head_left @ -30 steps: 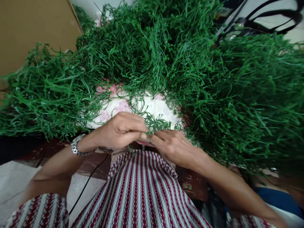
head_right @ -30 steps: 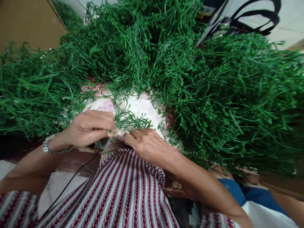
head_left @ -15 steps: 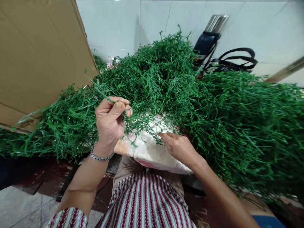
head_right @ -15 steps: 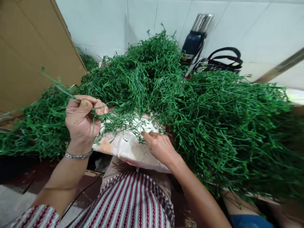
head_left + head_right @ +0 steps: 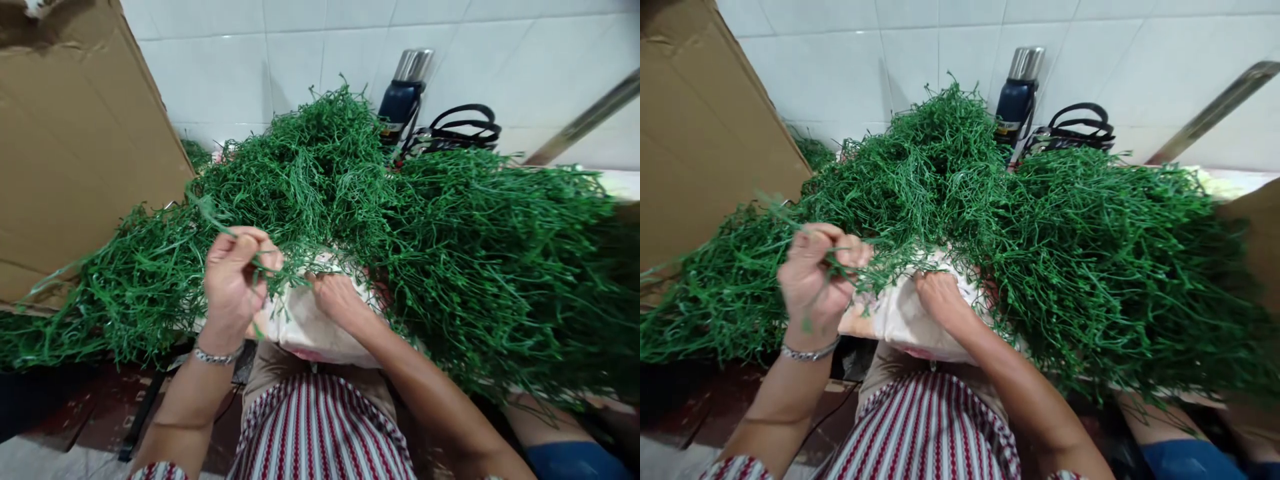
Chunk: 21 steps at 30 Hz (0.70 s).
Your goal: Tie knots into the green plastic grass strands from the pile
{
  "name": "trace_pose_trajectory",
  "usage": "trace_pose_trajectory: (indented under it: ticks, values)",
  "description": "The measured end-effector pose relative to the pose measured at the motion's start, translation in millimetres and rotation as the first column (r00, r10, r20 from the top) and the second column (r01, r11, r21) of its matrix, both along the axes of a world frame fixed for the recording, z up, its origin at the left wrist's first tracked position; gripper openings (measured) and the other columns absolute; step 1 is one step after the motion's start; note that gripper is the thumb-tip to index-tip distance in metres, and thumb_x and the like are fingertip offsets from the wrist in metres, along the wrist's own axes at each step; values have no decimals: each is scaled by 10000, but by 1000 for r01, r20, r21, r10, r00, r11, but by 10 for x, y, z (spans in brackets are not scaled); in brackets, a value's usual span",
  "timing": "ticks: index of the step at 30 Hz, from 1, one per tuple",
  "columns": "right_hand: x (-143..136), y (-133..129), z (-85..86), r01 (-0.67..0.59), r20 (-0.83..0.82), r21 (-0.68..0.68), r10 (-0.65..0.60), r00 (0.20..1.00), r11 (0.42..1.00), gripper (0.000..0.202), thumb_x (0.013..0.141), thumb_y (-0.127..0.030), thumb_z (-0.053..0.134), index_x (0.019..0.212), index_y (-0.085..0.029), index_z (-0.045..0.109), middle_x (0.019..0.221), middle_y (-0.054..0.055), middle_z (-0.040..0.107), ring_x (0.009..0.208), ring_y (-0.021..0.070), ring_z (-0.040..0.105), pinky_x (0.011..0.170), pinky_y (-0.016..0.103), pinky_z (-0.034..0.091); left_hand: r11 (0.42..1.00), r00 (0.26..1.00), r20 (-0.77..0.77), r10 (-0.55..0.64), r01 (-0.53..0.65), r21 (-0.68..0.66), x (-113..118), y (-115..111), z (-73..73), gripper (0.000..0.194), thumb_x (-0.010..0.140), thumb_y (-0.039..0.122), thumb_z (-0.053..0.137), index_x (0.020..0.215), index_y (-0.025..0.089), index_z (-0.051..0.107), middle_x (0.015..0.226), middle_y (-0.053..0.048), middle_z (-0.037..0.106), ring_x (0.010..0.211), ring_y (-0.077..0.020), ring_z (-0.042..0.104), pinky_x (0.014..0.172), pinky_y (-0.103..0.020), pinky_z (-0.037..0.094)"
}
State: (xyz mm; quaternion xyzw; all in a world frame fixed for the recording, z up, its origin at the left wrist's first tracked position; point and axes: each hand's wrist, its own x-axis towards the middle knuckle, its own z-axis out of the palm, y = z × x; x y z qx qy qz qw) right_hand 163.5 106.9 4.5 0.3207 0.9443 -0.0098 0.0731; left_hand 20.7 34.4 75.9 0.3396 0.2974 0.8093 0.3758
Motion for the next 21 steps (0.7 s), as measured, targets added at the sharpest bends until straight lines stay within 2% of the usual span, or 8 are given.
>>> trace_pose_trajectory:
  ticks: [3,6,9,12,15,16,18,21]
  values:
    - [75,76,-72,28,11,-8,-27,1000,1000,397,824,-85,374,1191,-177,494,872,108,666,749,197,640,597,245,393,977,986,23,167,-168,129,-225,-57,131,171,726,327,668,677,177,602,487,35,495,456,-78,446,483,-237,390]
    - [164,118,-81,55,-1,-5,-55,998,998,373,833,-102,370,1171,-177,509,907,116,670,789,202,645,616,241,399,973,973,91,213,-220,73,-415,-83,189,181,767,319,622,680,166,583,485,40,460,444,-74,417,488,-245,390]
    - [236,160,-83,92,-29,-3,-92,995,996,331,840,-123,376,1124,-181,537,932,102,675,806,197,650,628,237,401,967,957,154,246,-253,23,-557,-130,190,215,801,337,579,678,163,555,473,51,426,426,-63,390,470,-235,364]
    - [304,191,-94,130,-62,-3,-130,990,992,304,845,-157,399,1111,-192,542,946,83,678,821,184,651,640,226,400,932,929,149,340,-354,80,-728,-210,181,242,851,347,509,688,170,540,470,57,427,436,-55,394,455,-218,336]
    - [361,195,-92,147,-81,1,-146,986,989,272,847,-156,399,1064,-181,563,874,79,685,787,174,652,617,214,389,867,881,105,462,-473,155,-855,-253,148,273,903,315,420,711,175,555,483,60,445,456,-42,420,461,-207,352]
    - [378,188,-84,148,-83,6,-147,986,989,265,849,-154,397,1049,-176,569,855,78,684,776,173,651,604,212,385,864,879,88,469,-477,163,-855,-252,127,259,896,306,437,712,175,563,488,60,452,460,-37,428,459,-202,357]
    - [417,164,-50,143,-102,10,-141,985,990,265,855,-159,396,1048,-179,576,854,75,684,760,172,651,588,212,386,893,905,59,421,-425,149,-775,-230,66,205,836,315,540,699,166,575,490,55,462,455,-33,437,440,-191,359]
    - [510,108,51,87,-246,-43,-95,965,995,279,874,-186,393,1085,-201,576,905,56,688,776,164,653,627,221,424,959,959,-10,283,-283,5,-518,-186,-68,161,749,309,642,708,160,598,522,33,517,468,-59,493,454,-207,413]
